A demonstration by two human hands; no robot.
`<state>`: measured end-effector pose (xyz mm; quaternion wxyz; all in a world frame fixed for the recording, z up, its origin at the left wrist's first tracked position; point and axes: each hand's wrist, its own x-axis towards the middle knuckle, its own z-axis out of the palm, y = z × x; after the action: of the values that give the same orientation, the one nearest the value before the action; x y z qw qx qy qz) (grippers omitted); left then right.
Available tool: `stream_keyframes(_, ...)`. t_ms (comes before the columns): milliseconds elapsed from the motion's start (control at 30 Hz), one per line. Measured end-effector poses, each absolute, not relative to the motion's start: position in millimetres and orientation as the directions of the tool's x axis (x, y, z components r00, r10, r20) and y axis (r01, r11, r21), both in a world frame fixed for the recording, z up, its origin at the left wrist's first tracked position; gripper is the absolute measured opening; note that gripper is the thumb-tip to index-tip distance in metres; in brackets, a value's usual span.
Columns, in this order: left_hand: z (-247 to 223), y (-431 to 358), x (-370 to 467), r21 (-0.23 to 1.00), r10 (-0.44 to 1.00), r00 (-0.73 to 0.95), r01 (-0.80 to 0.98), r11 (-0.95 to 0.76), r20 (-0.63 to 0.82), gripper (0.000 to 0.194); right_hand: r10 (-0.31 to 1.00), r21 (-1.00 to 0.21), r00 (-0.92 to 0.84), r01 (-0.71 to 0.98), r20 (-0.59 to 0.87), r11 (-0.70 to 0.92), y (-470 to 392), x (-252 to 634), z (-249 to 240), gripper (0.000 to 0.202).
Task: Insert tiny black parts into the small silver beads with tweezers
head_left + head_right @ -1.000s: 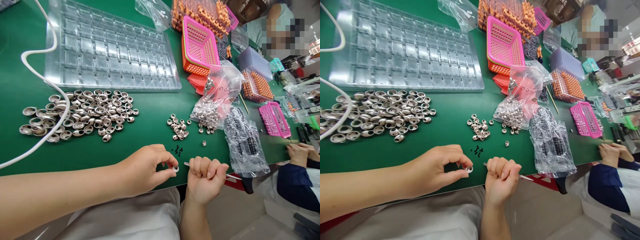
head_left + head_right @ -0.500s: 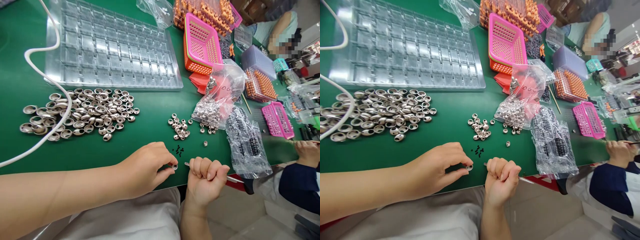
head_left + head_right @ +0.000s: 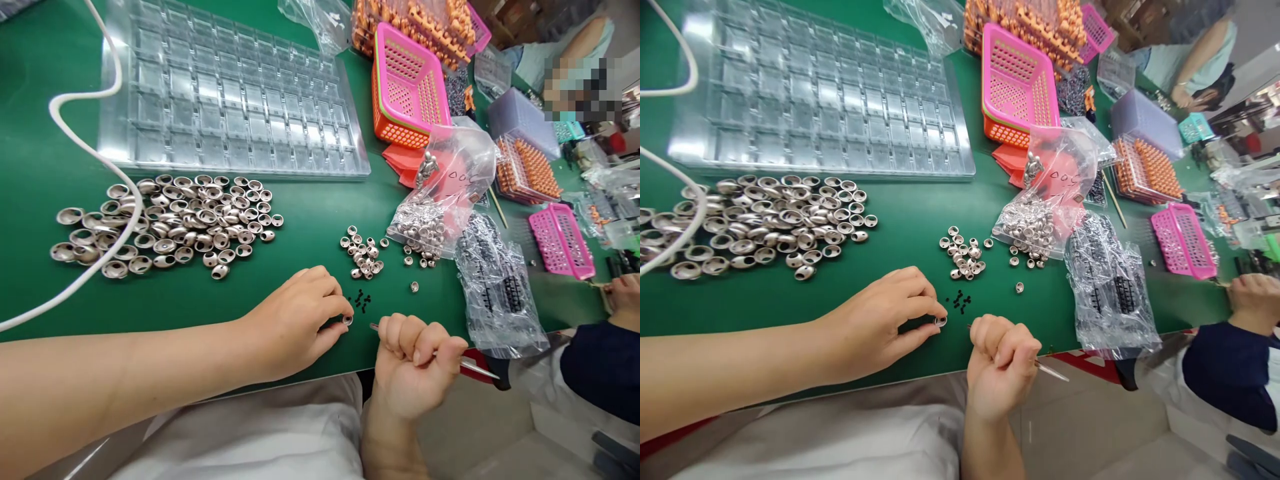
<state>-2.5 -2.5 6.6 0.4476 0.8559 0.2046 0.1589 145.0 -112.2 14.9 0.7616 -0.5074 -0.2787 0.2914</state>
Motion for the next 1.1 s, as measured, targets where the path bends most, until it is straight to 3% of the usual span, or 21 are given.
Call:
stream_keyframes(133,7.7,1.8,-3.0,0.858,0.541,0.838,0.226,-0.461,0.069,0.014,0.645,-0.941,0.753,-0.11,0.131,0.319,-118.3,157.3,12.8,0.055)
stream_keyframes(300,4.7,5.6,-2.7,0.861,0.589,0.805,0.252,-0.442,0.066,0.014,0.64,-0.939,0.759,-0.123,0.119,0.321,-121.6,159.4,3.9,0.051)
stream_keyframes(500,6.7,5.9,-2.9,0.879,0.613,0.79,0.285,-0.382,0.01,0.015,0.7,-0.959,0.709,-0.138,0.08,0.248,-125.4,160.9,6.1,0.02)
stream_keyframes(767,19.0,10.9,1.4,0.94,0.682,0.73,0.267,-0.211,-0.054,0.017,0.675,-0.984,0.737,-0.143,-0.035,0.105,-124.7,162.6,4.1,0.031)
stream_keyframes(1100,19.0,11.1,2.5,0.962,0.693,0.703,0.268,-0.051,-0.16,0.025,0.657,-0.996,0.754,-0.032,0.034,0.088,-120.9,160.3,-7.4,0.039)
